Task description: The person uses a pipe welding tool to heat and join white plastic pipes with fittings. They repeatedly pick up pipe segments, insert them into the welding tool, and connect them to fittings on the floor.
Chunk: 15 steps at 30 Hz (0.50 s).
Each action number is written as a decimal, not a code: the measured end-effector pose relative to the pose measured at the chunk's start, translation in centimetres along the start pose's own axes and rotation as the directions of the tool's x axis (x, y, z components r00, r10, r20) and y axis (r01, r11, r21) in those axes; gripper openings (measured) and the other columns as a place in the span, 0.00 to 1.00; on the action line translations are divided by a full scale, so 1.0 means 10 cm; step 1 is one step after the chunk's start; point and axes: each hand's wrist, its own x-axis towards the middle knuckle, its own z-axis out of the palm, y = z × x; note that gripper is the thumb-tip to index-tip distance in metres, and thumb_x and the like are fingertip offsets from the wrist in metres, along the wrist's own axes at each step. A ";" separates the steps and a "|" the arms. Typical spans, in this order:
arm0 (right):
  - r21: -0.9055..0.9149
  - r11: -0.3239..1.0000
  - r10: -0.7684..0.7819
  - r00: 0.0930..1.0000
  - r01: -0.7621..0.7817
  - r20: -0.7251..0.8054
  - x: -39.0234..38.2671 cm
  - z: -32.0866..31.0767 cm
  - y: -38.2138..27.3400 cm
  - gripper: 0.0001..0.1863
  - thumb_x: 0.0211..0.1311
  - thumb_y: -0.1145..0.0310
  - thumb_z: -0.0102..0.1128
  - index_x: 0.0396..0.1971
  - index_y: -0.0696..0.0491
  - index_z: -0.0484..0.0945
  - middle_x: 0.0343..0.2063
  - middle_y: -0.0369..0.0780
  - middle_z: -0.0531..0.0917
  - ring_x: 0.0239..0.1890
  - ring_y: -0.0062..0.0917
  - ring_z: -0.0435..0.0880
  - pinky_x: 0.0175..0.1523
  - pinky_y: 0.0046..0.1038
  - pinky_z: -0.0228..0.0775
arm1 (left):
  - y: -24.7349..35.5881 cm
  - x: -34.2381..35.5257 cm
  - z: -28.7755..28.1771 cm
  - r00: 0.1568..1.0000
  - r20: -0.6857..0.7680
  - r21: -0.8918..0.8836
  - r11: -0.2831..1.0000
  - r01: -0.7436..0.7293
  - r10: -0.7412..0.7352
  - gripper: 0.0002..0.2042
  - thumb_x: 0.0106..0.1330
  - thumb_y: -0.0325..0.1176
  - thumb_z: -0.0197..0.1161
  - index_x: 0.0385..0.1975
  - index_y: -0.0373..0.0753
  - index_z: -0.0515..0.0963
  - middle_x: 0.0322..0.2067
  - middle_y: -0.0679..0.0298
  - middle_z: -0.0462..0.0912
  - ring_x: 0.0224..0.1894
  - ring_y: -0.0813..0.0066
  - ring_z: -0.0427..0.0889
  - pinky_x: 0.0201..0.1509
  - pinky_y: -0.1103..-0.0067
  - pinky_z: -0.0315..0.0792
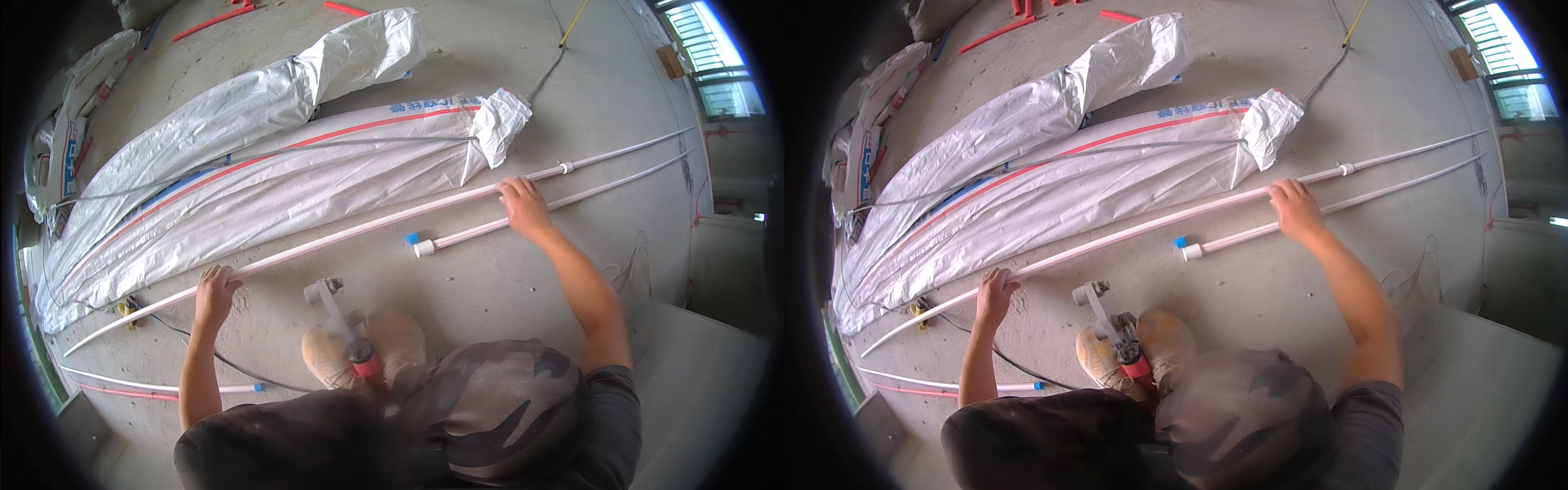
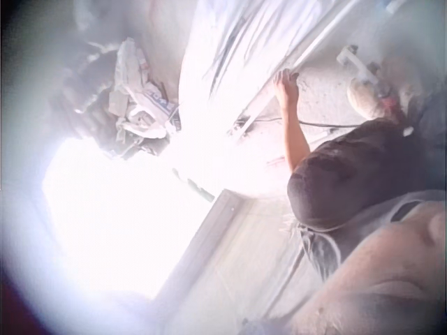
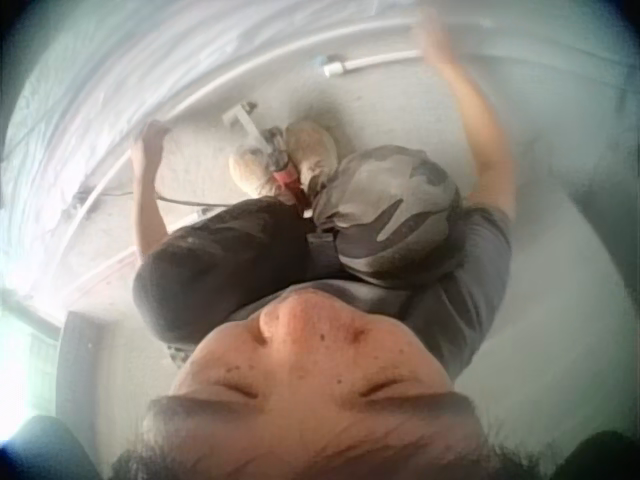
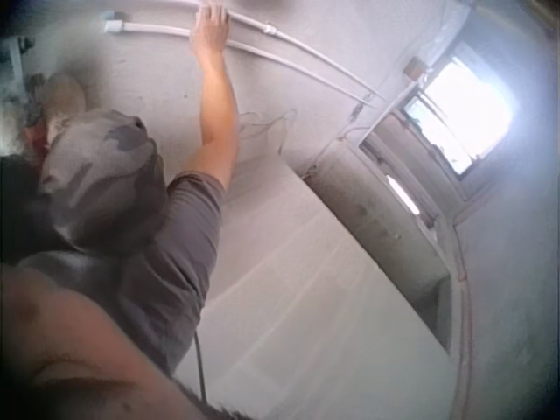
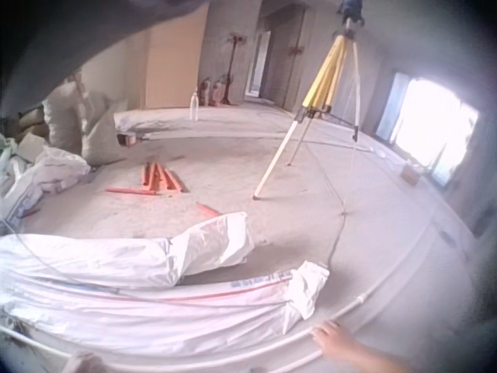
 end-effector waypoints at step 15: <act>0.329 0.905 -0.330 0.933 0.269 0.145 0.10 0.42 -1.20 0.19 0.61 0.65 0.75 0.51 0.51 0.80 0.46 0.38 0.83 0.55 0.36 0.81 0.61 0.38 0.75 | -0.37 0.07 -0.04 0.996 -0.083 0.084 0.996 -0.007 0.014 0.13 0.60 0.28 0.74 0.41 0.33 0.80 0.40 0.49 0.83 0.46 0.42 0.81 0.52 0.56 0.73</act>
